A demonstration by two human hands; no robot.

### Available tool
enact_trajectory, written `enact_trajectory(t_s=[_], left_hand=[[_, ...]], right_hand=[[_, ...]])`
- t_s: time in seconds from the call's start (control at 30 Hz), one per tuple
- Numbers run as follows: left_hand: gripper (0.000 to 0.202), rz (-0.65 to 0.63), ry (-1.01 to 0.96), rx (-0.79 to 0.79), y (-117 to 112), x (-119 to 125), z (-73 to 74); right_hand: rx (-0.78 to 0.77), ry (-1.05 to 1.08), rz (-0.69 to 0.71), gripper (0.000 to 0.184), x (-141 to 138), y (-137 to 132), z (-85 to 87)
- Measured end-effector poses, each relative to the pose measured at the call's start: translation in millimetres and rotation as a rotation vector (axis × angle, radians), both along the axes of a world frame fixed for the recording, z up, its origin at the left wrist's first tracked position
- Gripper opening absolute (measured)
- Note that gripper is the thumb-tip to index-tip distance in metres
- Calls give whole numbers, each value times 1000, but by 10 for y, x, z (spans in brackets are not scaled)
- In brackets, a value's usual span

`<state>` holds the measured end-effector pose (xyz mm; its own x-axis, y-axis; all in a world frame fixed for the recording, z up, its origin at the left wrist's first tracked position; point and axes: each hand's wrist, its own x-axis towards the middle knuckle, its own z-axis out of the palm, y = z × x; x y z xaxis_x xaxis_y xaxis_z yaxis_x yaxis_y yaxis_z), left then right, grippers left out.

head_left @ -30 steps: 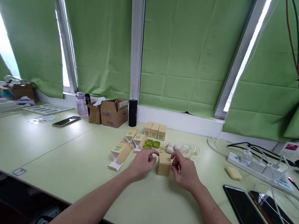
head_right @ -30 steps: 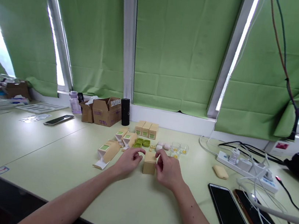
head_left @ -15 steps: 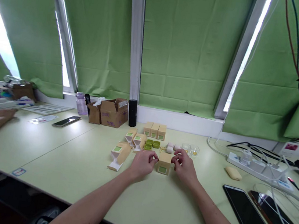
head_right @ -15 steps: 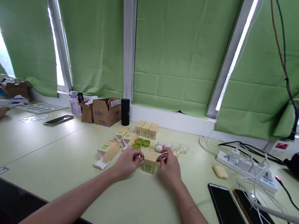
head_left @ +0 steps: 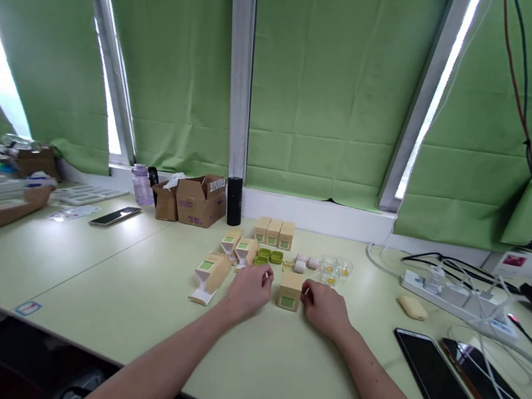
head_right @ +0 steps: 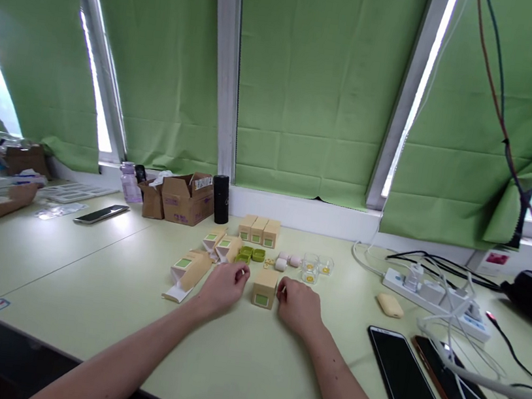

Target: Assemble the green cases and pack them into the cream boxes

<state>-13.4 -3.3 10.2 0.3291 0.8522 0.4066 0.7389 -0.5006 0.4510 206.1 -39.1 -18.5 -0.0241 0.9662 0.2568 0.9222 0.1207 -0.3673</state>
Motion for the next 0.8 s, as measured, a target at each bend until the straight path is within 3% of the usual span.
enact_trajectory(t_s=[0.13, 0.23, 0.33, 0.47, 0.63, 0.8], left_hand=[[10, -80, -128, 109, 6, -3, 70], [24, -177, -143, 139, -44, 33, 169], [48, -289, 5, 123, -106, 99, 281], [64, -370, 248, 122, -136, 200, 379], [60, -421, 420, 128, -72, 315, 455], [60, -435, 402, 112, 77, 414, 652]], right_hand=[[-11, 5, 8, 13, -4, -14, 14], [-14, 6, 5, 12, -9, -21, 21], [-1, 0, 5, 11, -15, -26, 18], [14, -23, -1, 12, -23, -26, 13], [14, -24, 2, 13, -35, -38, 32], [17, -38, 11, 12, -40, -56, 43]])
